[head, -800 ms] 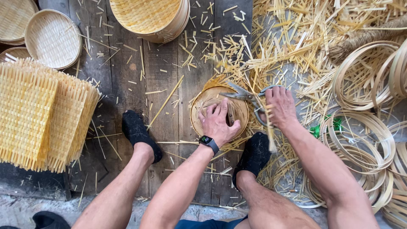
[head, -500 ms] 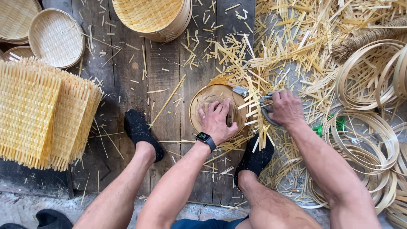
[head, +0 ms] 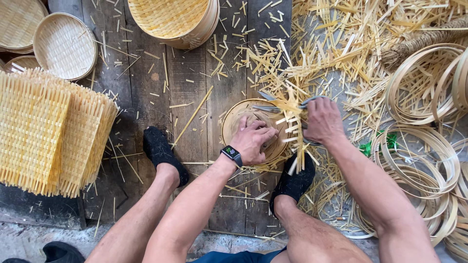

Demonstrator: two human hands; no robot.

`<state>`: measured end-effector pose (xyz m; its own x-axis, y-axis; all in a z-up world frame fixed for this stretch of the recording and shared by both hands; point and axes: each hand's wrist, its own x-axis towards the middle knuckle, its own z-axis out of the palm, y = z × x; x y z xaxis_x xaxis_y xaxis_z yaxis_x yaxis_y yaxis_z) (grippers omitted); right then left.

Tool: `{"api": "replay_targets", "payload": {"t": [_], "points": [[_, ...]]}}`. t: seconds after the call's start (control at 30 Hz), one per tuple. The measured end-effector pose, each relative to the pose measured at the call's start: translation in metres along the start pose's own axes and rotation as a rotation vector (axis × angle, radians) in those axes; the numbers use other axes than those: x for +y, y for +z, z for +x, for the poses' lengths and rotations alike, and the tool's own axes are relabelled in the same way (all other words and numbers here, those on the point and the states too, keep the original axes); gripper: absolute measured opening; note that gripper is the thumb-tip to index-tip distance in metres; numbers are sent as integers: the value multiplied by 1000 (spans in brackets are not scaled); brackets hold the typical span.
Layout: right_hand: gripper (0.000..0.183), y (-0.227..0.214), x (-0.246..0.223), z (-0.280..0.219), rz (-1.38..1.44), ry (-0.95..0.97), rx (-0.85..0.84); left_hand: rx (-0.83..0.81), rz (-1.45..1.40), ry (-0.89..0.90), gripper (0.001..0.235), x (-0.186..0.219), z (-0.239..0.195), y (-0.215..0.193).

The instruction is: The person trims the excess bamboo strips from a woven bamboo basket using shears. They repeatedly place a flat woven bamboo mat over the basket, secure it with a wooden block, and cut the protruding strips flush with the rim.

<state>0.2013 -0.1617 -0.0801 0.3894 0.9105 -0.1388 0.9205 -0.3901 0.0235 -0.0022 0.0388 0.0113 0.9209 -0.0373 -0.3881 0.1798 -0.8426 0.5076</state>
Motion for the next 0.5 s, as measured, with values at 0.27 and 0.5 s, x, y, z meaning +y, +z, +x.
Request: {"api": "replay_targets", "payload": {"t": [0.27,0.5], "points": [[39,-12,15,-5,201,140,-317,56,44,90,71,-9,-8,10],[53,-4,7,8,34,-20,-66,-50,-5,267,58,-11,6,4]]}}
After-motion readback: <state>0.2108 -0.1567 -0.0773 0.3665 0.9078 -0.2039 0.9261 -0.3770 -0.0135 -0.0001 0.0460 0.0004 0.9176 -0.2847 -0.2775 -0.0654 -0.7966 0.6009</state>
